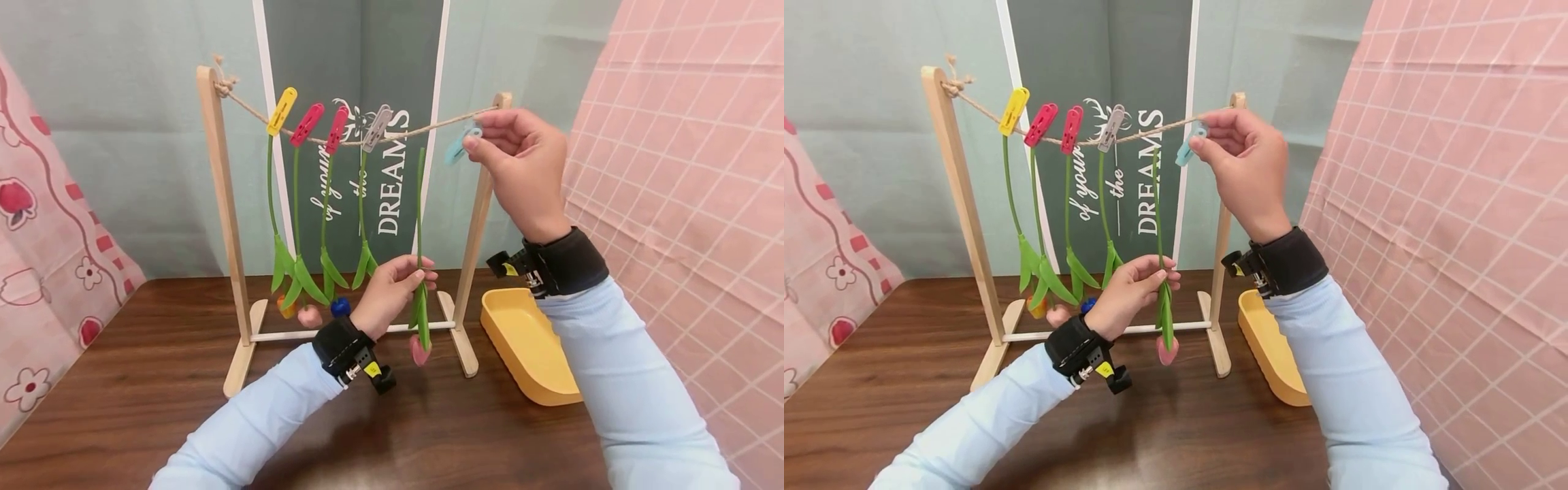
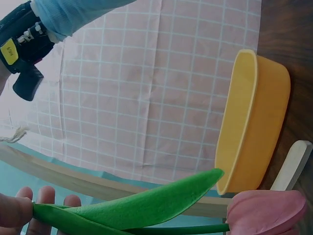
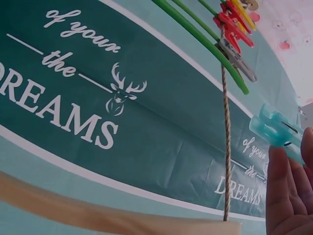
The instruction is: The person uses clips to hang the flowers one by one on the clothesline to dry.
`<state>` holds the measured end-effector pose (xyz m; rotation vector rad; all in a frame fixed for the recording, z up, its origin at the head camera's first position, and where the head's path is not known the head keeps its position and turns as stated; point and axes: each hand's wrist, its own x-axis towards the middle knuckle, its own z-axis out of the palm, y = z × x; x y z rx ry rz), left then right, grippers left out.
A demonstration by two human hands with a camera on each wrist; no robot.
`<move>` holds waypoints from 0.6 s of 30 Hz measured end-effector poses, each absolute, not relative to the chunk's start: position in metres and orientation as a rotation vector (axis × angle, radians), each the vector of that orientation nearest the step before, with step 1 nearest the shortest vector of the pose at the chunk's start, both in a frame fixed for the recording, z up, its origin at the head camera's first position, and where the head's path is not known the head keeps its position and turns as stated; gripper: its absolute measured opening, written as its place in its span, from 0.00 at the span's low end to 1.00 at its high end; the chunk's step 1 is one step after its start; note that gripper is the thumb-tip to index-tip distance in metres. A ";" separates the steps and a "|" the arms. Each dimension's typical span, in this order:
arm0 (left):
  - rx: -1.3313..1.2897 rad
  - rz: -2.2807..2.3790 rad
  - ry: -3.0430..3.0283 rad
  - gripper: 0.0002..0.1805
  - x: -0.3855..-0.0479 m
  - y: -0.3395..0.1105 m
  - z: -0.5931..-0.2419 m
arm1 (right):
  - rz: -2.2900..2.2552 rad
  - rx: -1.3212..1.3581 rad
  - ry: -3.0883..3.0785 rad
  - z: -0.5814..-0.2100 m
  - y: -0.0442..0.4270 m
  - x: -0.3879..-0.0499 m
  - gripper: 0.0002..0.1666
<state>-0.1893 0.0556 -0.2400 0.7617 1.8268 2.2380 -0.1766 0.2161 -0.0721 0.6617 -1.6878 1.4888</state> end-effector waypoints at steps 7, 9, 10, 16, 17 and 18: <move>0.713 2.285 1.844 0.12 -0.196 0.056 -0.232 | 1.519 0.682 -1.697 -0.054 0.207 -0.188 0.09; 0.703 2.291 1.859 0.12 -0.198 0.057 -0.230 | 1.526 0.683 -1.707 -0.050 0.204 -0.191 0.08; 0.696 2.293 1.867 0.12 -0.198 0.057 -0.229 | 1.532 0.683 -1.710 -0.048 0.202 -0.193 0.08; 0.669 2.322 1.890 0.12 -0.204 0.059 -0.226 | 1.498 0.633 -1.781 -0.039 0.193 -0.202 0.07; 0.672 2.332 1.887 0.12 -0.205 0.060 -0.226 | 1.489 0.621 -1.798 -0.037 0.192 -0.203 0.06; 0.675 2.342 1.879 0.12 -0.206 0.061 -0.225 | 1.487 0.609 -1.811 -0.036 0.191 -0.204 0.06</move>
